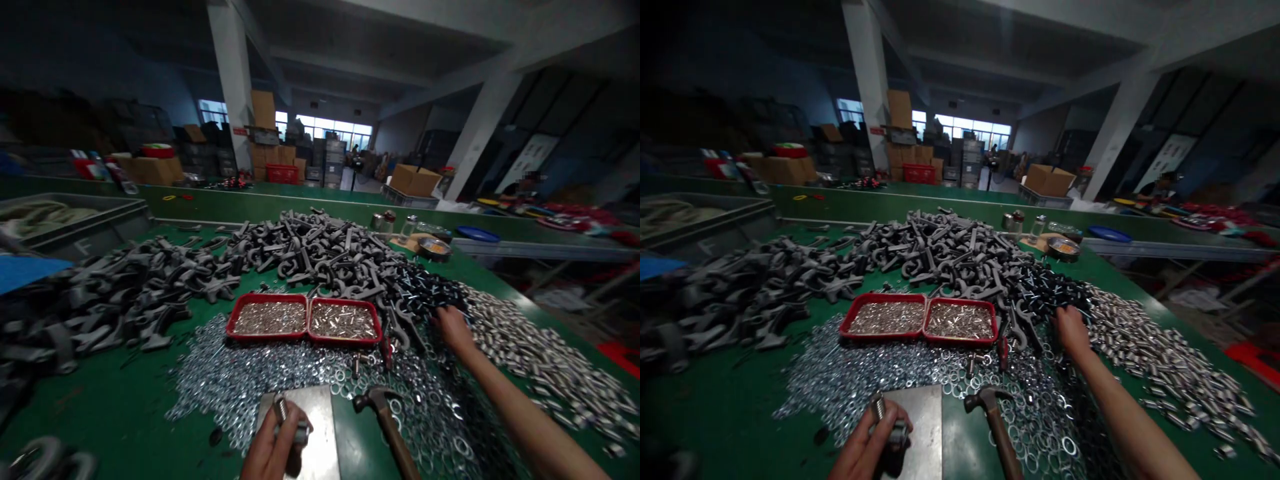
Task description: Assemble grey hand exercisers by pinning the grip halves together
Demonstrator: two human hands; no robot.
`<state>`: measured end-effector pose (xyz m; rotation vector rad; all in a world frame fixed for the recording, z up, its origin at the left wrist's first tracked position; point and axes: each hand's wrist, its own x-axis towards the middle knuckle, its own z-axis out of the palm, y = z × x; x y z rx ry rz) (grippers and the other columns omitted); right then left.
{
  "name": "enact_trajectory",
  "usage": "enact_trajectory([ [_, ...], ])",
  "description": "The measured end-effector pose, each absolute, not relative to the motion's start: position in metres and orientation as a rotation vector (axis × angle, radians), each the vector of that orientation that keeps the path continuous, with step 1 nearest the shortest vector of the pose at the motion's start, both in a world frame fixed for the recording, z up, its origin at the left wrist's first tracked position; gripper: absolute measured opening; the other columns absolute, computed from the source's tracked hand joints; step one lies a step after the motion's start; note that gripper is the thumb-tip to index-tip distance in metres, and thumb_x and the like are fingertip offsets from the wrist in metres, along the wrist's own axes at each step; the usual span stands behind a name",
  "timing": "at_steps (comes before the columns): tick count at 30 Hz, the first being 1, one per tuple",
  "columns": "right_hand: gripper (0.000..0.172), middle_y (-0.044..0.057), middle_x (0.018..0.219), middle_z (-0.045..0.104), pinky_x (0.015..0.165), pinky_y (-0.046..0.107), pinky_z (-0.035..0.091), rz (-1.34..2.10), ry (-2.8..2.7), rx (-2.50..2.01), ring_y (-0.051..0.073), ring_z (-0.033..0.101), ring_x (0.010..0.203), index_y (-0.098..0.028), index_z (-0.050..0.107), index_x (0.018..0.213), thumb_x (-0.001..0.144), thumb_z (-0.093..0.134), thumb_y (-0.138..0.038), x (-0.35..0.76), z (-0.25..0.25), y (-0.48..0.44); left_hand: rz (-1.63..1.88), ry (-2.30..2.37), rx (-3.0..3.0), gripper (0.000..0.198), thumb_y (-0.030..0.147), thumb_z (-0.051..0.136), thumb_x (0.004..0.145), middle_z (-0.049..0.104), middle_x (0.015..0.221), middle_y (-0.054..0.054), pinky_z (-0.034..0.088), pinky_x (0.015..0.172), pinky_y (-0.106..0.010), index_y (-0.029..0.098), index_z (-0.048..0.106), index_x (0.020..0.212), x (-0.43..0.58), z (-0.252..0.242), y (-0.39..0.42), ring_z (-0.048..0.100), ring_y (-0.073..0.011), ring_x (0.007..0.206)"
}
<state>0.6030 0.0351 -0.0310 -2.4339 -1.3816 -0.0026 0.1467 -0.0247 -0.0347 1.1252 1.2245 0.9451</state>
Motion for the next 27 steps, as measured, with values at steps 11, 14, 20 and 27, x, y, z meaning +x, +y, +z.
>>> enact_trajectory([
  [11,0.022,0.005,0.092,0.073,0.073,0.036,0.059,0.924,-1.307,-1.478,0.024,0.072,0.081,-0.027,0.063,0.103,0.089,0.063,-0.044,0.316,-0.007,-0.102,0.946,1.023,1.036,0.048,0.065,0.047,0.093,0.062,0.081,-0.003,0.046,0.069,-0.027,0.018,0.058,0.092,0.142,-0.026,-0.044,0.058,-0.0170,0.073],
  [14,0.014,0.005,0.094,0.073,0.073,0.035,0.059,0.780,-1.498,-1.399,0.024,0.072,0.085,-0.028,0.064,0.102,0.090,0.062,-0.035,0.291,-0.008,-0.106,0.906,0.991,1.088,0.045,0.062,0.048,0.094,0.061,0.081,-0.002,0.045,0.071,-0.027,0.018,0.057,0.093,0.133,-0.020,-0.056,0.058,-0.0169,0.075],
  [20,0.013,0.004,0.099,0.072,0.077,0.035,0.057,0.762,-1.758,-1.349,0.022,0.070,0.087,-0.029,0.060,0.108,0.095,0.057,-0.030,0.290,-0.020,-0.118,0.958,1.002,1.189,0.039,0.056,0.046,0.097,0.061,0.083,-0.003,0.045,0.076,-0.028,0.018,0.057,0.093,0.115,-0.018,-0.066,0.058,-0.0179,0.080],
  [27,0.020,0.001,0.083,0.066,0.065,0.027,0.053,1.180,-1.421,-1.256,0.016,0.062,0.071,-0.025,0.061,0.094,0.092,0.062,-0.045,0.277,-0.022,-0.122,0.874,0.997,1.462,0.031,0.048,0.043,0.100,0.058,0.085,-0.003,0.043,0.074,-0.029,0.020,0.053,0.094,0.110,-0.015,-0.070,0.057,-0.0181,0.081],
])
